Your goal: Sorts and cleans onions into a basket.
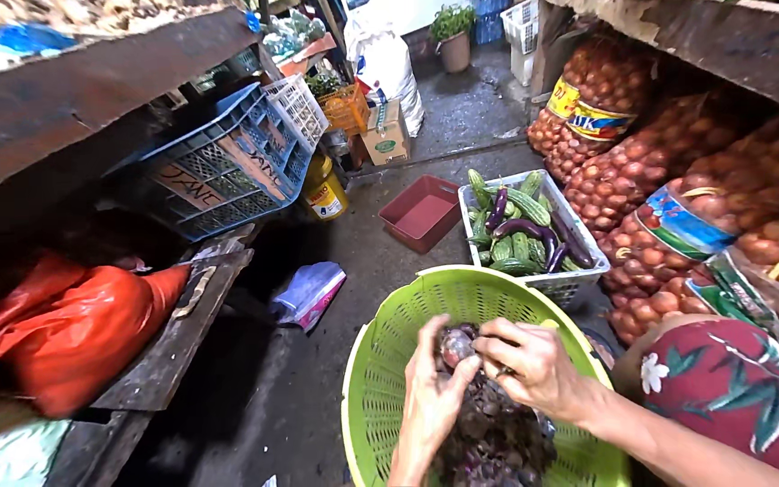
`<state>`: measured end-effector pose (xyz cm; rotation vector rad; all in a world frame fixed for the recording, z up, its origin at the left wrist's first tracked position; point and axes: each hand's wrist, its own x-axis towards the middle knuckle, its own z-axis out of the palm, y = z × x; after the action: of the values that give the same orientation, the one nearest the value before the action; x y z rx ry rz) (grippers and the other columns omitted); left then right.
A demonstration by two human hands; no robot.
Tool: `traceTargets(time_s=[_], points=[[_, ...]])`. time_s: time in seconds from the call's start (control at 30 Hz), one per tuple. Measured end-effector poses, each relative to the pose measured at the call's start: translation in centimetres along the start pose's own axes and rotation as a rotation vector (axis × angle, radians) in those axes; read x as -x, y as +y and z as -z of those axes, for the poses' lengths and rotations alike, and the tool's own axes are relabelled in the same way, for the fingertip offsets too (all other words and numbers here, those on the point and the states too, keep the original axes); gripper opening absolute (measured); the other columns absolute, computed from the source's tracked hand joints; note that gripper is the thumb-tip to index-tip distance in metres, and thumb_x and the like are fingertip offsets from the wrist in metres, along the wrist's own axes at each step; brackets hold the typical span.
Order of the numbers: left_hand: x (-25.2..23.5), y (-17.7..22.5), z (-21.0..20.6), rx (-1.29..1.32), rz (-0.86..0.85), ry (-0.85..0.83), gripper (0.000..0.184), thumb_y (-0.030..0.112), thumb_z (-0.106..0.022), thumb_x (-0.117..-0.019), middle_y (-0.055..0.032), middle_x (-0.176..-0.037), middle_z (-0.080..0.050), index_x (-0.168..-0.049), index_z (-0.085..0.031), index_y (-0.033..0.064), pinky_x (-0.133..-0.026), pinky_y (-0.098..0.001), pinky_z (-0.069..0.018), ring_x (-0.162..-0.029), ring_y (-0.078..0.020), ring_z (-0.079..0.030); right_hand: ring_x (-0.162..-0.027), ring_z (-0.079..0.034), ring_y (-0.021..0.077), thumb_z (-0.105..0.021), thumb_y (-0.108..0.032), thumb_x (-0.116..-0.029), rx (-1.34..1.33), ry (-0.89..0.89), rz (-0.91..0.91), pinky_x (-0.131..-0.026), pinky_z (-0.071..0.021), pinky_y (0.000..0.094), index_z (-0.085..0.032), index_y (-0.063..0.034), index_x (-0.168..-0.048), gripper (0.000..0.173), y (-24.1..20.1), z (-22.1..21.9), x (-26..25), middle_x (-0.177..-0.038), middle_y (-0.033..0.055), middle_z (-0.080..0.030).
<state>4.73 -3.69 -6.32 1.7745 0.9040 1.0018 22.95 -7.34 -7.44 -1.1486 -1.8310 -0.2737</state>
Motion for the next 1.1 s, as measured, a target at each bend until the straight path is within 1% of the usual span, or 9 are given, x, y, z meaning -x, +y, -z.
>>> traceTargets(time_s=[0.1,0.2,0.3,0.37,0.5,0.63,0.73,0.93,1.1], points=[[0.1,-0.6,0.0,-0.177,-0.089,-0.126,0.048,0.036,-0.062,-0.0981,-0.0098,-0.113,-0.069,-0.132,-0.061,0.0019,-0.087,-0.0257,-0.0556,-0.097,-0.0080,-0.067,-0.061,-0.061,0.0144,-0.062,-0.019,-0.0872,-0.024,-0.061,-0.015,-0.047,-0.0459,0.0274,-0.067,-0.0096,-0.086,0.011,0.0,0.3,-0.2,-0.084,0.0067,-0.067],[0.0,-0.9,-0.4,-0.160,0.002,-0.142,0.054,0.040,-0.052,-0.1036,-0.0092,-0.105,-0.067,-0.135,-0.051,-0.0035,-0.083,-0.0285,-0.0561,-0.089,-0.0084,-0.065,-0.068,-0.060,0.0058,-0.067,-0.015,-0.0859,-0.421,-0.137,-0.336,-0.058,-0.0497,0.0199,-0.070,-0.0053,-0.090,0.011,-0.6,1.3,-0.9,-0.083,0.0029,-0.066],[-0.5,-0.4,-0.3,0.219,0.327,-0.017,0.048,0.032,-0.026,-0.1076,-0.0050,-0.096,-0.064,-0.134,-0.047,-0.0009,-0.074,-0.0268,-0.0558,-0.080,-0.0074,-0.063,-0.054,-0.051,0.0023,-0.056,-0.037,-0.0995,-0.772,-0.175,-0.819,-0.048,-0.0480,0.0216,-0.052,-0.0071,-0.114,0.033,-0.8,3.0,-3.0,-0.084,-0.0024,-0.057],[-0.8,0.9,-0.3,0.582,0.522,0.110,0.062,0.045,-0.008,-0.1101,-0.0021,-0.080,-0.064,-0.115,-0.056,0.0067,-0.059,-0.0247,-0.0558,-0.066,-0.0089,-0.063,-0.058,-0.054,0.0087,-0.039,-0.052,-0.1016,-0.639,-0.325,-0.921,-0.051,-0.0503,0.0289,-0.044,-0.0087,-0.130,0.051,0.6,3.2,-3.2,-0.091,0.0006,-0.056],[-0.8,1.7,-0.1,0.891,0.613,0.043,0.075,0.058,-0.001,-0.1054,-0.0045,-0.071,-0.062,-0.103,-0.057,0.0075,-0.048,-0.0255,-0.0537,-0.055,-0.0134,-0.062,-0.065,-0.059,0.0252,-0.037,-0.033,-0.1074,-0.338,-0.545,-0.688,-0.062,-0.0502,0.0462,-0.058,-0.0035,-0.116,0.037,0.6,2.4,-2.3,-0.075,0.0099,-0.057],[-0.3,2.0,-0.6,0.771,0.577,0.012,0.072,0.052,-0.002,-0.1075,-0.0042,-0.072,-0.065,-0.105,-0.059,0.0068,-0.049,-0.0251,-0.0546,-0.057,-0.0120,-0.063,-0.073,-0.061,0.0280,-0.040,-0.057,-0.1038,-0.377,-0.726,-0.662,-0.067,-0.0489,0.0487,-0.059,-0.0033,-0.107,0.057,-0.2,2.3,-2.6,-0.076,0.0111,-0.057],[0.0,1.9,-1.2,0.626,0.521,-0.013,0.065,0.045,-0.006,-0.1096,-0.0034,-0.084,-0.069,-0.120,-0.056,0.0051,-0.064,-0.0264,-0.0587,-0.071,-0.0100,-0.067,-0.073,-0.062,0.0241,-0.048,-0.068,-0.0956,-0.416,-0.669,-0.677,-0.066,-0.0496,0.0464,-0.062,-0.0033,-0.105,0.066,-0.3,1.9,-2.5,-0.077,0.0097,-0.060],[0.8,1.7,-1.3,0.480,0.345,-0.067,0.063,0.046,-0.015,-0.1090,-0.0037,-0.104,-0.064,-0.134,-0.044,-0.0046,-0.085,-0.0258,-0.0562,-0.091,-0.0036,-0.063,-0.067,-0.062,0.0158,-0.045,-0.059,-0.0994,-0.512,-0.557,-0.644,-0.063,-0.0517,0.0390,-0.068,-0.0044,-0.109,0.059,-0.7,1.5,-2.1,-0.079,0.0069,-0.064],[0.6,1.0,-1.2,0.312,0.108,-0.057,0.060,0.036,-0.021,-0.1104,-0.0133,-0.112,-0.059,-0.134,-0.037,-0.0170,-0.093,-0.0258,-0.0512,-0.100,-0.0036,-0.059,-0.068,-0.063,0.0239,-0.049,-0.038,-0.1047,-0.629,-0.511,-0.645,-0.066,-0.0519,0.0475,-0.067,0.0071,-0.109,0.048,-1.2,1.6,-2.2,-0.081,0.0166,-0.066]])
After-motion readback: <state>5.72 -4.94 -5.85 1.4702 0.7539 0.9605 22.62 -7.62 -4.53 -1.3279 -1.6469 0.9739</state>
